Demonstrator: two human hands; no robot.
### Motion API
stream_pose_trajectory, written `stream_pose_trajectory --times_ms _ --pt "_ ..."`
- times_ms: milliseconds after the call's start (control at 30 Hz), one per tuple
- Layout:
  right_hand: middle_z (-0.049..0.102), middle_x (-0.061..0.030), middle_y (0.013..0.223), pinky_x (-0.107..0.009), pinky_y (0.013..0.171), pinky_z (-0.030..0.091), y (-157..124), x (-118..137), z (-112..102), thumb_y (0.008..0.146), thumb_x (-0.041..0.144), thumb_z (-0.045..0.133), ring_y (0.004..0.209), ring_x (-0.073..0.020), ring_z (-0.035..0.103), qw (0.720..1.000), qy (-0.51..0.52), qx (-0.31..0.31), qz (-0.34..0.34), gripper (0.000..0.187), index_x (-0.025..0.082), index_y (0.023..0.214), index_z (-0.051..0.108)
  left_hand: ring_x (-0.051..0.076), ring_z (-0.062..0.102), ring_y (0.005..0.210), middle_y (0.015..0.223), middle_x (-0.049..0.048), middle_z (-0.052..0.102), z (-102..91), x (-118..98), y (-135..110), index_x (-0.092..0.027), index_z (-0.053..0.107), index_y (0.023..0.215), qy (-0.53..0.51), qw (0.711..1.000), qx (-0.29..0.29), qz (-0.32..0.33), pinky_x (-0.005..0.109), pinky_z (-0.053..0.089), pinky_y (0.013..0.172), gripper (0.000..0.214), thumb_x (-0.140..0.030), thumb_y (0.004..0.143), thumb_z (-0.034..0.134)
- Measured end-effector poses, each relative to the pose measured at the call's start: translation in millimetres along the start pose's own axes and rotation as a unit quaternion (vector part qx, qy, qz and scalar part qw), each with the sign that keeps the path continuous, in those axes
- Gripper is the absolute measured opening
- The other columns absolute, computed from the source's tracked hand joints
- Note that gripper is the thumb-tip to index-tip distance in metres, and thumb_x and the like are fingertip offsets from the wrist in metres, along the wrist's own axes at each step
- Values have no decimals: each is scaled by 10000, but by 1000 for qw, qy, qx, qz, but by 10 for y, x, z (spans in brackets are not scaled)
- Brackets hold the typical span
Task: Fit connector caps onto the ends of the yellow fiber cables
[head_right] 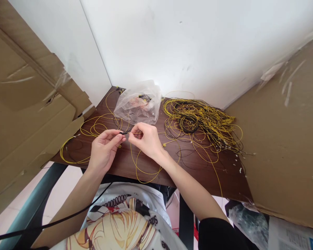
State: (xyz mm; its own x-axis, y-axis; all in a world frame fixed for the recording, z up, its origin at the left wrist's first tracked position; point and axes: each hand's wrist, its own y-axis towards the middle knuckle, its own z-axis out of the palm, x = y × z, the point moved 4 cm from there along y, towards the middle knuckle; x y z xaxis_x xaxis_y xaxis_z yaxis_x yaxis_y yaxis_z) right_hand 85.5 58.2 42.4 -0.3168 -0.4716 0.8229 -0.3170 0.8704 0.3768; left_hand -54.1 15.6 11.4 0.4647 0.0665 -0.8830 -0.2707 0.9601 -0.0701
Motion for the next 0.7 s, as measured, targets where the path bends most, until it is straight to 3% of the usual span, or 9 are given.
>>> stream_pose_trajectory --times_ms 400,700 --pt "575 9 637 -223 539 402 11 5 -6 758 192 573 539 -80 475 1000 5 16 -5 91 166 671 568 107 656 721 805 21 681 -18 -12 10 -134 687 800 15 1000 -3 4 229 543 743 207 -178 633 802" --pt "558 6 642 -235 555 385 3 41 -15 812 239 569 561 -91 457 999 -27 23 -38 111 169 795 654 120 659 736 810 21 677 -13 -25 1 -138 681 799 20 1000 -5 7 262 552 766 222 -216 633 807"
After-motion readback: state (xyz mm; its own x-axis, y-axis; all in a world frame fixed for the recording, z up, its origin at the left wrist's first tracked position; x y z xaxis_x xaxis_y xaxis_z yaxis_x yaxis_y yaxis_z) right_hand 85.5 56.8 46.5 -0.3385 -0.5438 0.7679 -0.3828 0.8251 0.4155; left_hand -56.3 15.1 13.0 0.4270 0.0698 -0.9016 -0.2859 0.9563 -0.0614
